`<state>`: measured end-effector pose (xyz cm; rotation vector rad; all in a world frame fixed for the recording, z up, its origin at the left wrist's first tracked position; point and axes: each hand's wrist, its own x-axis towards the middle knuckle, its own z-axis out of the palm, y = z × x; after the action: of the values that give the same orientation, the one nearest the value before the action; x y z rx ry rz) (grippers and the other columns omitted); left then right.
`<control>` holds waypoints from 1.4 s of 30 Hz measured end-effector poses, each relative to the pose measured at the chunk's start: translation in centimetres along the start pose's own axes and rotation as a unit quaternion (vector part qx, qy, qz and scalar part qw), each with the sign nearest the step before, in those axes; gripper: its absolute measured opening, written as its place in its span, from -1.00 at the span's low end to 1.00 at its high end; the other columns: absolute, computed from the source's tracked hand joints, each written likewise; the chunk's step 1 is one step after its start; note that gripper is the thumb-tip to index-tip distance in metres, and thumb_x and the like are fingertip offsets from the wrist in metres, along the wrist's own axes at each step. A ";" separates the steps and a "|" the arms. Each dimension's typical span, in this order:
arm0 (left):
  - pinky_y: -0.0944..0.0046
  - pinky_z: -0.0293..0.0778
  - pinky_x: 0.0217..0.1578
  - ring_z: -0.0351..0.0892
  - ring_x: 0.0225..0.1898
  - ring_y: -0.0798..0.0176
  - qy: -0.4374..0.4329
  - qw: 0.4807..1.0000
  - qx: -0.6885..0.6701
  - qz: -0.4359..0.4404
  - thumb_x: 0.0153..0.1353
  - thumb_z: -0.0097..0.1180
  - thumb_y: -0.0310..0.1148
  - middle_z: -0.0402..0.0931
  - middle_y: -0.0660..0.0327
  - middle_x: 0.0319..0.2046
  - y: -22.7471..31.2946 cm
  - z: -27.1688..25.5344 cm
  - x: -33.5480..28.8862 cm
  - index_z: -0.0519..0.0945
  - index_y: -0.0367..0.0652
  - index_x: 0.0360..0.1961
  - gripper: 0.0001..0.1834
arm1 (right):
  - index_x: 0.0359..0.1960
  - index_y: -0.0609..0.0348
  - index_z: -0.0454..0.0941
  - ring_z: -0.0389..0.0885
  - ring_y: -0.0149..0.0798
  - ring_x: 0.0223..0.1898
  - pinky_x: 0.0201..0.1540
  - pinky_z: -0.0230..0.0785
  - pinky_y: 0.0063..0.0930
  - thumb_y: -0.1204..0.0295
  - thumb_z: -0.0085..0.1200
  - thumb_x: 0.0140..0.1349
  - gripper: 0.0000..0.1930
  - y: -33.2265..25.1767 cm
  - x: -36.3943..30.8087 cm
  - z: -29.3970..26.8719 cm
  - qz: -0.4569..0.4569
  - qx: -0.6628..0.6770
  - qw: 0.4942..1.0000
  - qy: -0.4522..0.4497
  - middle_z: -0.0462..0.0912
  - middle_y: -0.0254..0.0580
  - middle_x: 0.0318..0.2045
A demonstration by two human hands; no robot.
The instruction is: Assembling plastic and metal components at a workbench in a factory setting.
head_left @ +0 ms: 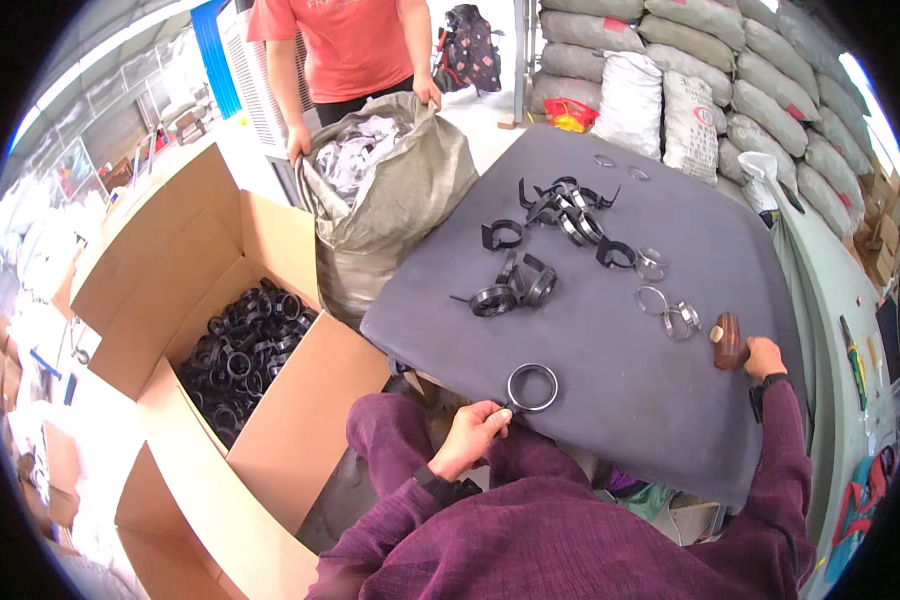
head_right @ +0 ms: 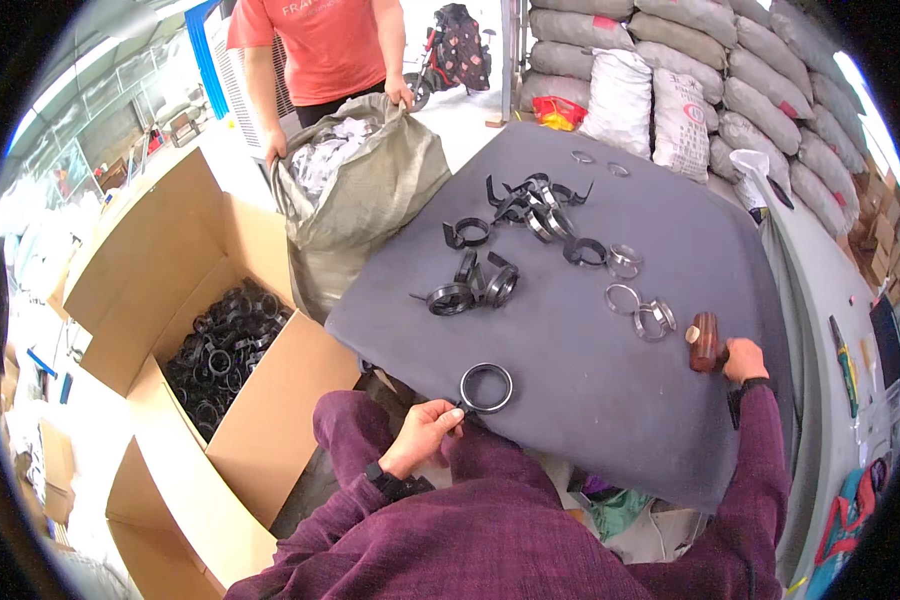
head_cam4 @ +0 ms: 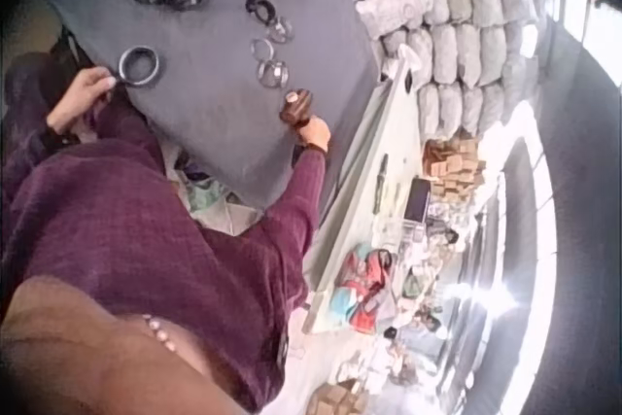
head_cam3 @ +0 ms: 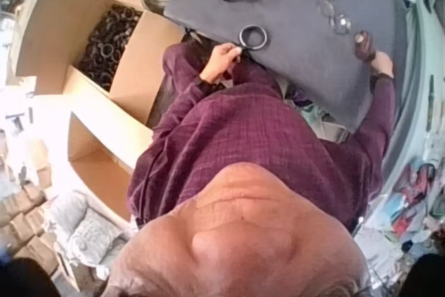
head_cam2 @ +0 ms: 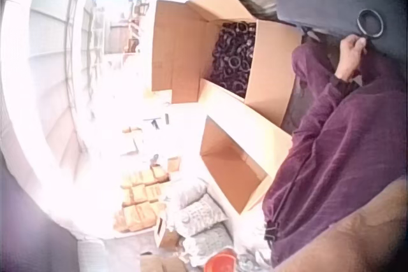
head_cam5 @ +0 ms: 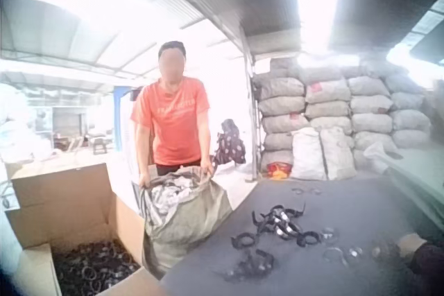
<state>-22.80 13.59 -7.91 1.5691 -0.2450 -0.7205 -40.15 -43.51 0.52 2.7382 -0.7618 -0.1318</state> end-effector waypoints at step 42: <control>0.42 0.34 -0.46 0.40 -0.52 0.48 0.043 0.995 -0.070 0.062 0.29 0.08 -0.35 0.45 0.34 -0.60 0.8 -2.3 0.0 0.50 -0.27 -0.46 -0.77 | -0.27 0.28 0.40 0.52 -0.44 -0.56 -0.56 0.39 -0.54 0.56 0.17 0.06 -0.78 -33.2 -1.9 -18.6 -0.132 0.744 0.646 -0.114 0.49 -0.30 -0.50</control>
<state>-21.29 15.32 -7.18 1.4334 -0.2222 -0.5599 -22.45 -10.66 8.10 4.5102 -0.5751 0.2376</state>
